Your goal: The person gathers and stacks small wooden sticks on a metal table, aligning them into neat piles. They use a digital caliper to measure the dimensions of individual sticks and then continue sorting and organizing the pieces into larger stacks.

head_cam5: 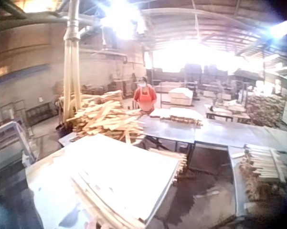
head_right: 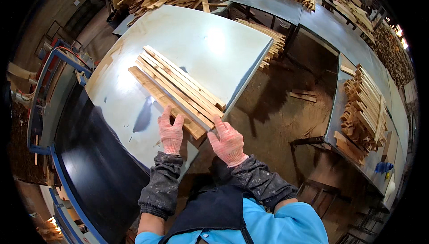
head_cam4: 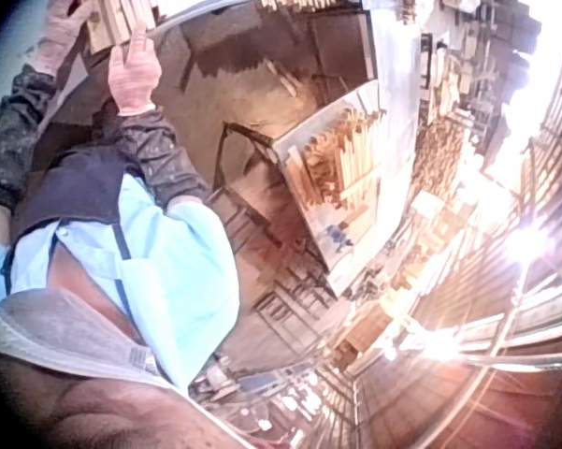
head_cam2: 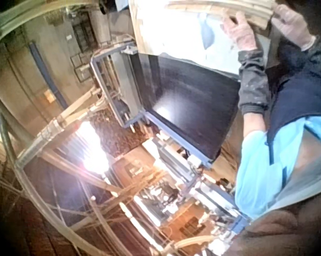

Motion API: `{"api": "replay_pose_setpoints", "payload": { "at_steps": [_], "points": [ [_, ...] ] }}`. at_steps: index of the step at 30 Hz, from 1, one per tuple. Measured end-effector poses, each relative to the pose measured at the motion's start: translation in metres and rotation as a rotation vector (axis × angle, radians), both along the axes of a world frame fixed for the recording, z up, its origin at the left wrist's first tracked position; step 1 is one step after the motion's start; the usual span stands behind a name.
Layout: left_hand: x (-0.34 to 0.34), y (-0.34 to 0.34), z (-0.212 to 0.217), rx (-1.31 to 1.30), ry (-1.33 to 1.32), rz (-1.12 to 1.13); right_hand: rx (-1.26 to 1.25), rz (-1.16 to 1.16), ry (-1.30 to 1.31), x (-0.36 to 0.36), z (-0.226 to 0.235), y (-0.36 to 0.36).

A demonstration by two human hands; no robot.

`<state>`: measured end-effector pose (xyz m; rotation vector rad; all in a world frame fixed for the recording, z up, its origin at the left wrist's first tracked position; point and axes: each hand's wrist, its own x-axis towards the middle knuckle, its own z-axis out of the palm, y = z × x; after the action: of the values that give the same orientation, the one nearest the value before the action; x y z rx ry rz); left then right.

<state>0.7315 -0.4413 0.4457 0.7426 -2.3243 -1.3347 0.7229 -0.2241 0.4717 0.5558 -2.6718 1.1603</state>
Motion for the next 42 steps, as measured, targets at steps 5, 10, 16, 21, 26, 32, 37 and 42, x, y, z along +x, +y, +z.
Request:
{"api": "replay_pose_setpoints", "payload": {
  "at_steps": [5, 10, 16, 21, 26, 32, 37, 42],
  "points": [
    [0.020, -0.015, 0.001, 0.039, -0.029, -0.022, -0.001, -0.072, -0.010, 0.001, 0.002, -0.010],
    [0.030, -0.019, 0.003, 0.669, 0.259, 0.017, -0.056, -0.060, 0.098, 0.000, -0.019, -0.016],
    [0.057, -0.038, 0.019, 0.790, 0.274, 0.100, 0.125, 0.124, -0.013, 0.042, 0.017, -0.001],
    [0.055, -0.035, 0.017, 0.817, 0.264, 0.102, 0.345, 0.182, -0.120, 0.026, 0.040, -0.029],
    [0.046, -0.029, 0.031, 0.785, 0.306, 0.054, 0.042, 0.262, -0.422, 0.006, 0.048, -0.031],
    [0.009, -0.014, 0.026, 0.694, 0.301, 0.113, -0.456, 0.305, -0.722, -0.027, 0.088, 0.018],
    [-0.026, 0.006, 0.018, 0.447, 0.196, 0.003, -0.094, 0.220, -0.168, -0.119, 0.044, 0.044],
    [-0.034, 0.008, -0.001, 0.276, 0.103, -0.059, 0.154, 0.301, -0.114, -0.159, 0.002, 0.051]
  ]
}}
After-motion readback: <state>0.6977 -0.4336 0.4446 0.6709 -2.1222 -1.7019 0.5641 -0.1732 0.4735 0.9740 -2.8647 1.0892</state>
